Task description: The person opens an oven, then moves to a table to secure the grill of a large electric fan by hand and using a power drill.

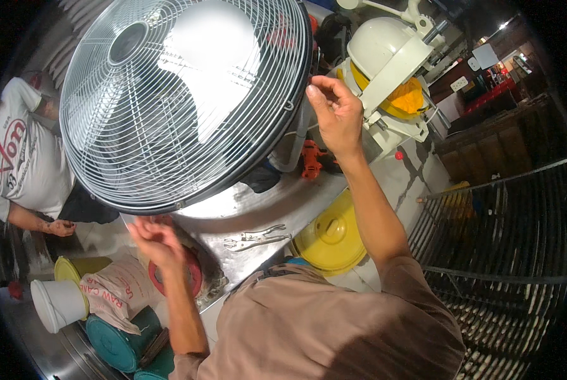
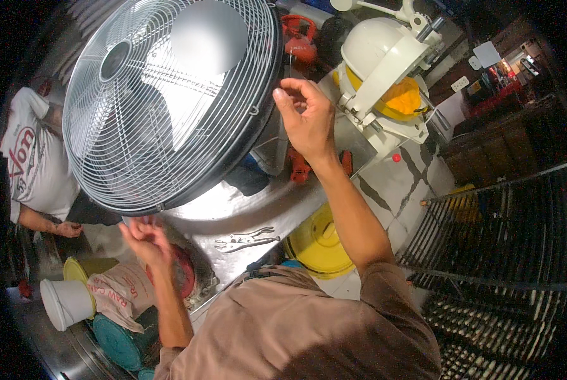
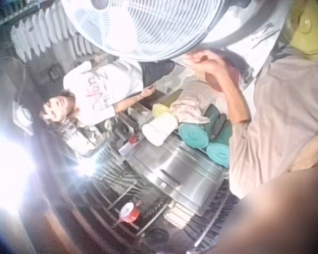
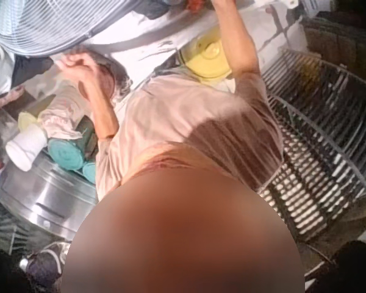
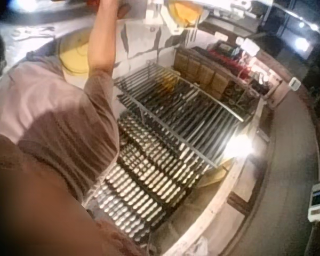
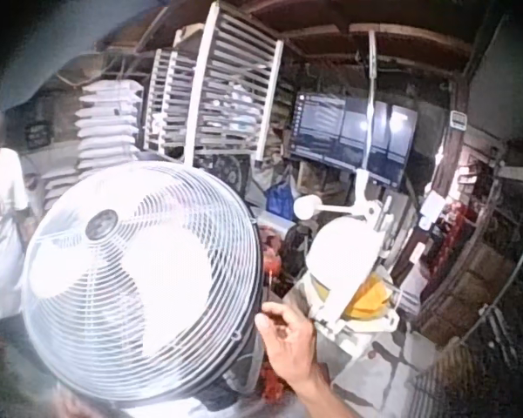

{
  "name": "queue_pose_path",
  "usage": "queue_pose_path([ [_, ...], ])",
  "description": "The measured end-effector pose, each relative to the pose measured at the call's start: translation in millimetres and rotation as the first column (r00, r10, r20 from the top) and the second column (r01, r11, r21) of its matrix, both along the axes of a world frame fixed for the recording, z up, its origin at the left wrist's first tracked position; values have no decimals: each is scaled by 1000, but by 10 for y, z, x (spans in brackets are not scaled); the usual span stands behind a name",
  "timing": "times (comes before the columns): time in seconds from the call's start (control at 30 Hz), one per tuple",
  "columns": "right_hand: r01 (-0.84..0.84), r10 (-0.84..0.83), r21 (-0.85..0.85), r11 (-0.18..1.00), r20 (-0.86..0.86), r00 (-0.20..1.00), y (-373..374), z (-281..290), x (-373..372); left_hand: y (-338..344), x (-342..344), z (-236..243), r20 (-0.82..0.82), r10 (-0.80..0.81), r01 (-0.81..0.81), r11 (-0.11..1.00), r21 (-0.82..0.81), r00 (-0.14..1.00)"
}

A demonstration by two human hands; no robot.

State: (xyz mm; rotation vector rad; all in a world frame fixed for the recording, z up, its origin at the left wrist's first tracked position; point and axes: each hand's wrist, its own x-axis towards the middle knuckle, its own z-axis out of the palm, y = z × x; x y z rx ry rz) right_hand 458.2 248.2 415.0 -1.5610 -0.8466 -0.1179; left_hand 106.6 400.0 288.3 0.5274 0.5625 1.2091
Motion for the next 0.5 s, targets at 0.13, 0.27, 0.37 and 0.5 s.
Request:
queue_pose_path([
  [0.13, -128, 124, -3, 992, -211, 970, -86, -56, 47, -908, 576, 189, -208, -249, 246, 968, -41, 946],
  [0.27, -176, 169, -74, 982, -90, 982, -204, -156, 156, -976, 795, 210, -462, -546, 638, 767, 58, 699],
  [0.37, -55, 36, -125, 991, -149, 988, -788, -405, 373, -1068, 960, 383, -470, -557, 628, 778, -7, 685],
  [0.5, 114, -225, -547, 830, -141, 964, -1586, -1480, 396, -1039, 715, 20, -585, -451, 579, 814, 40, 674],
])
